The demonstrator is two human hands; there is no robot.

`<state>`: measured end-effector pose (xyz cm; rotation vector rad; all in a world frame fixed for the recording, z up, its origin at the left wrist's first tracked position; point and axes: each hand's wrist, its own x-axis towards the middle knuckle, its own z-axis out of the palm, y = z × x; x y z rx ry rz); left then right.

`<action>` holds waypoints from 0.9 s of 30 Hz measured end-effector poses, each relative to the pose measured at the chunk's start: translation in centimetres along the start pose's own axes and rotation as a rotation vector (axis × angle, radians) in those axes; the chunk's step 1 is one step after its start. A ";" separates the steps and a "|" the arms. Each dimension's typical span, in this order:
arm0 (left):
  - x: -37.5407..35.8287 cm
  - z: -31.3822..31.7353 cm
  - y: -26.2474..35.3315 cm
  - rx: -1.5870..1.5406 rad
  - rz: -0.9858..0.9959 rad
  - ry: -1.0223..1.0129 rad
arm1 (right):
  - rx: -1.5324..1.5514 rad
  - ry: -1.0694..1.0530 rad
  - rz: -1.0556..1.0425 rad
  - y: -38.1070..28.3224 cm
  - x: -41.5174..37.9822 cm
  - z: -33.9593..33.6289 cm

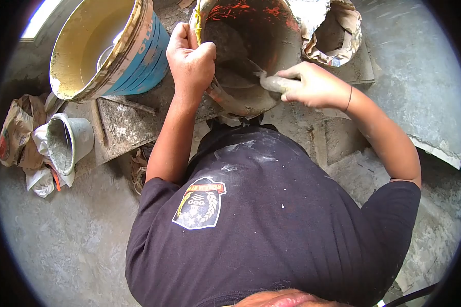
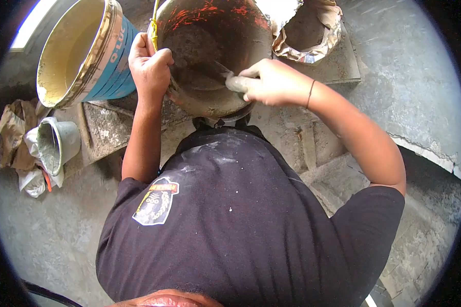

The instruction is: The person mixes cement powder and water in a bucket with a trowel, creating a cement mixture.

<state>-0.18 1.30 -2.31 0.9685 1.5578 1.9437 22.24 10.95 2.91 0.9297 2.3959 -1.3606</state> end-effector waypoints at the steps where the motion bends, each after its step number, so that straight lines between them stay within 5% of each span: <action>1: 0.0 -0.1 0.0 -0.002 -0.003 -0.003 | 0.112 -0.105 0.059 -0.4 -0.1 -1.0; 2: 0.0 -0.3 0.0 0.016 0.004 -0.009 | 0.304 -0.120 0.191 -0.7 -0.4 -1.2; 5: 0.0 -0.6 -0.1 0.018 -0.003 -0.021 | 0.211 -0.006 0.133 -0.8 -0.6 -0.9; 7: 0.2 -0.7 -0.2 0.003 -0.009 -0.036 | -0.443 0.380 -0.272 1.6 0.0 0.2; 14: 0.5 -0.9 -0.6 0.017 -0.012 -0.019 | -0.860 0.425 0.004 1.4 0.3 2.0; 22: 0.9 -1.3 -0.5 0.020 -0.023 -0.019 | -0.637 0.139 0.014 -0.9 -1.7 2.5; 24: 0.7 -1.1 -0.6 -0.003 -0.015 -0.037 | -0.196 0.093 -0.082 -0.9 -1.3 1.6; 25: 0.7 -1.0 -0.9 0.014 0.002 -0.059 | -0.003 0.002 0.089 -1.5 -0.9 0.2; 27: 0.8 -1.1 -1.1 0.034 0.021 -0.076 | -0.018 0.145 -0.076 -0.9 -1.1 0.3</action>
